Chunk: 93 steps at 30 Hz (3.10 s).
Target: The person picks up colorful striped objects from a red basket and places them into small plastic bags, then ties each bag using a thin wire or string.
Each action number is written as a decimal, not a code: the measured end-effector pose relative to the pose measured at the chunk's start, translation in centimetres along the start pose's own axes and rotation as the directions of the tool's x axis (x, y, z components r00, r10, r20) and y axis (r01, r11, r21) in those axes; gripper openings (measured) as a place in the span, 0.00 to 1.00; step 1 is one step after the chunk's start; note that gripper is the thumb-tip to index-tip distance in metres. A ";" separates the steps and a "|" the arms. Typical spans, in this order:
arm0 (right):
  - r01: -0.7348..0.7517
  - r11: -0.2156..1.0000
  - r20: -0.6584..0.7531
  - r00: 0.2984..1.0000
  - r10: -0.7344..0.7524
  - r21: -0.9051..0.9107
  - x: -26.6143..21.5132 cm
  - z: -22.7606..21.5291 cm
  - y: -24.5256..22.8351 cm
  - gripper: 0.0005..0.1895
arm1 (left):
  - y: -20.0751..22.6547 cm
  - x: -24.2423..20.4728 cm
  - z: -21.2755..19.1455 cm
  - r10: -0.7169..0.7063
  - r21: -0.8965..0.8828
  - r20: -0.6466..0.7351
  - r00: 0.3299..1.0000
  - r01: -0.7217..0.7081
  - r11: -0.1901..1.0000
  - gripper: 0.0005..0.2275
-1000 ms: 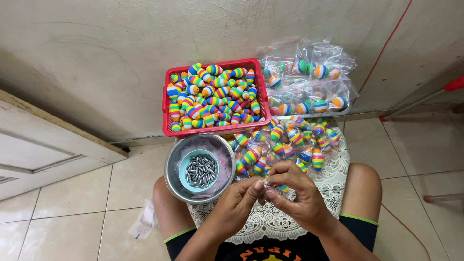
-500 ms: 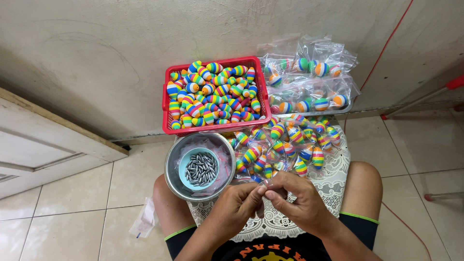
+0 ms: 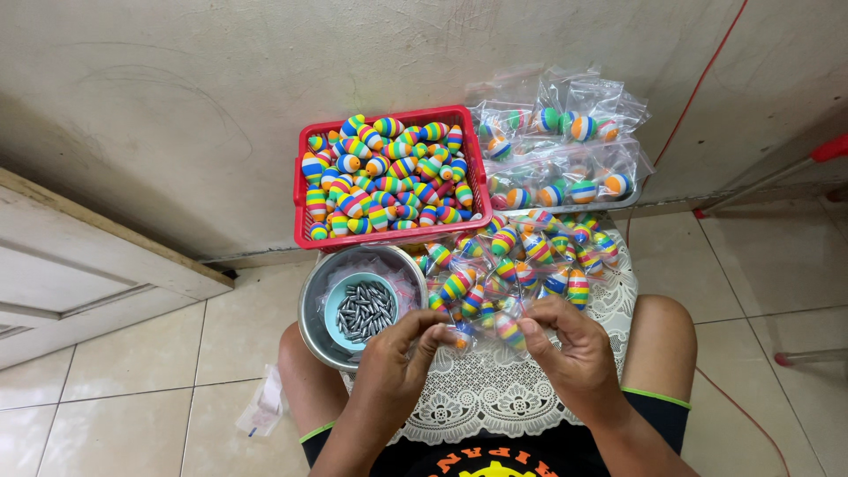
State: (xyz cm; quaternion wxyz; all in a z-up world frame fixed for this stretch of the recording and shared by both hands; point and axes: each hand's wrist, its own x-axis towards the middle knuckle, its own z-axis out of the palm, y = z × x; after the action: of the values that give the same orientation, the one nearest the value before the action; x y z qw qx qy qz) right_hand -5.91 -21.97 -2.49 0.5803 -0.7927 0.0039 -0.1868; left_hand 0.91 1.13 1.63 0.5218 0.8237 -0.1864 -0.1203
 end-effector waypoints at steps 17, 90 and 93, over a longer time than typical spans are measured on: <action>0.281 0.942 0.130 0.957 -0.260 -0.185 0.1 2.5 -2.6 0.12 | -0.2 0.4 3.6 0.546 0.381 -0.016 0.838 -0.500 0.778 0.23; 0.166 0.986 0.319 0.934 -0.163 0.017 0.6 2.3 -2.8 0.08 | -0.1 0.2 1.7 0.463 0.290 -0.067 0.884 -0.427 0.857 0.19; 0.186 0.983 0.317 0.931 -0.179 0.009 0.8 2.3 -3.1 0.07 | -0.1 0.3 1.6 0.457 0.293 -0.080 0.886 -0.417 0.860 0.18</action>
State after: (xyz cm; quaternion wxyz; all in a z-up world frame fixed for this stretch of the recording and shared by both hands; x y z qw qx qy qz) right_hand -5.10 -19.03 -0.03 0.5451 -0.8153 -0.1609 -0.1103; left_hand 0.58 -0.23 0.88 0.4315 0.8291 -0.3443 0.0887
